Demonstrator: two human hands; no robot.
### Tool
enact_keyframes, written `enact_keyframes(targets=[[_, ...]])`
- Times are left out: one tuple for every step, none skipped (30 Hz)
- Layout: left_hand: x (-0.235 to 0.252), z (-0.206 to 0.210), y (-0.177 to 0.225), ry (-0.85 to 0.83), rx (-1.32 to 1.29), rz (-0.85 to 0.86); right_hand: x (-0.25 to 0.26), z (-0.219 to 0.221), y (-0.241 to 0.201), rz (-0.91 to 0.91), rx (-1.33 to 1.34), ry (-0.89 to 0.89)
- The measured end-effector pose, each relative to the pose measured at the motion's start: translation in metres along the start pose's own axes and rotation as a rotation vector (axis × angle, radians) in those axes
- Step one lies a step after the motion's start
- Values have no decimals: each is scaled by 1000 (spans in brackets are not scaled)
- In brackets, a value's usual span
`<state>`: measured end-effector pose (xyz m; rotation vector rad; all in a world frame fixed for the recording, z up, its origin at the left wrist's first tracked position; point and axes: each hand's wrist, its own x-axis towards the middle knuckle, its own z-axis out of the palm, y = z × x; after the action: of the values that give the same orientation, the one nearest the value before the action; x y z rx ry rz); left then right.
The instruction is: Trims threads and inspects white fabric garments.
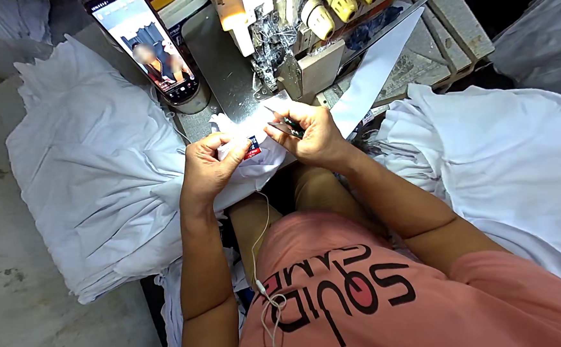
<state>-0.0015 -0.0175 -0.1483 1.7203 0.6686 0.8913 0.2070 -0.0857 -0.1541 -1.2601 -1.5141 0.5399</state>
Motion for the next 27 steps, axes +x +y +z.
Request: enact_keyframes(targets=[[0,1,0,-3,-2,2,0,1,-2,19,14,-21],[1,1,0,-3,5,6,0,2,-5,43,40,-50],[1,3,1,-4,18,11,0,3,-7,63,70,-69],[1,4,2,-5,32,14,1,5,-8,78,100,-76],[2,5,2,-4,43,17,0,7,-9,87,126,-73],[2,6,3,0,47,17,0,9,-11,91,138,-65],[2,6,4,4,47,12,-1,10,-12,92,143,-56],[2,7,4,6,41,6,-1,11,-12,90,145,-48],[2,7,5,7,33,-1,-2,12,-12,84,148,-40],[2,8,6,6,26,-6,-3,13,-12,78,150,-35],[2,8,5,6,25,-10,-3,13,-12,73,148,-30],[2,8,5,5,29,-11,-4,14,-12,58,145,-25],[3,8,4,3,36,-11,-5,15,-11,35,145,-22],[3,8,4,2,42,-11,-5,15,-10,6,147,-19],[3,8,4,1,39,-13,-6,16,-9,-23,154,-16],[3,8,4,0,32,-18,-6,16,-7,-49,162,-18],[3,8,4,-3,24,-19,-6,17,-6,-69,167,-17],[3,8,4,-2,21,-21,-6,17,-4,-89,168,-16],[3,8,5,-1,19,-22,-7,17,-2,-108,166,-11],[3,7,5,-7,22,-19,-7,17,0,-124,154,0],[4,7,5,-18,28,-13,-6,15,2,-138,133,18],[4,5,5,-35,41,-3,-5,11,3,-151,106,26],[5,2,6,-63,66,15,-1,5,3,-158,81,12],[6,-1,8,-99,93,40,3,-2,3,-159,54,-21],[9,-5,10,-136,129,72,6,-9,4,-147,39,-75],[13,-10,13,-171,183,113,8,-15,5,-127,45,-132],[18,-14,17,-196,256,153,7,-18,7,-104,52,-169]])
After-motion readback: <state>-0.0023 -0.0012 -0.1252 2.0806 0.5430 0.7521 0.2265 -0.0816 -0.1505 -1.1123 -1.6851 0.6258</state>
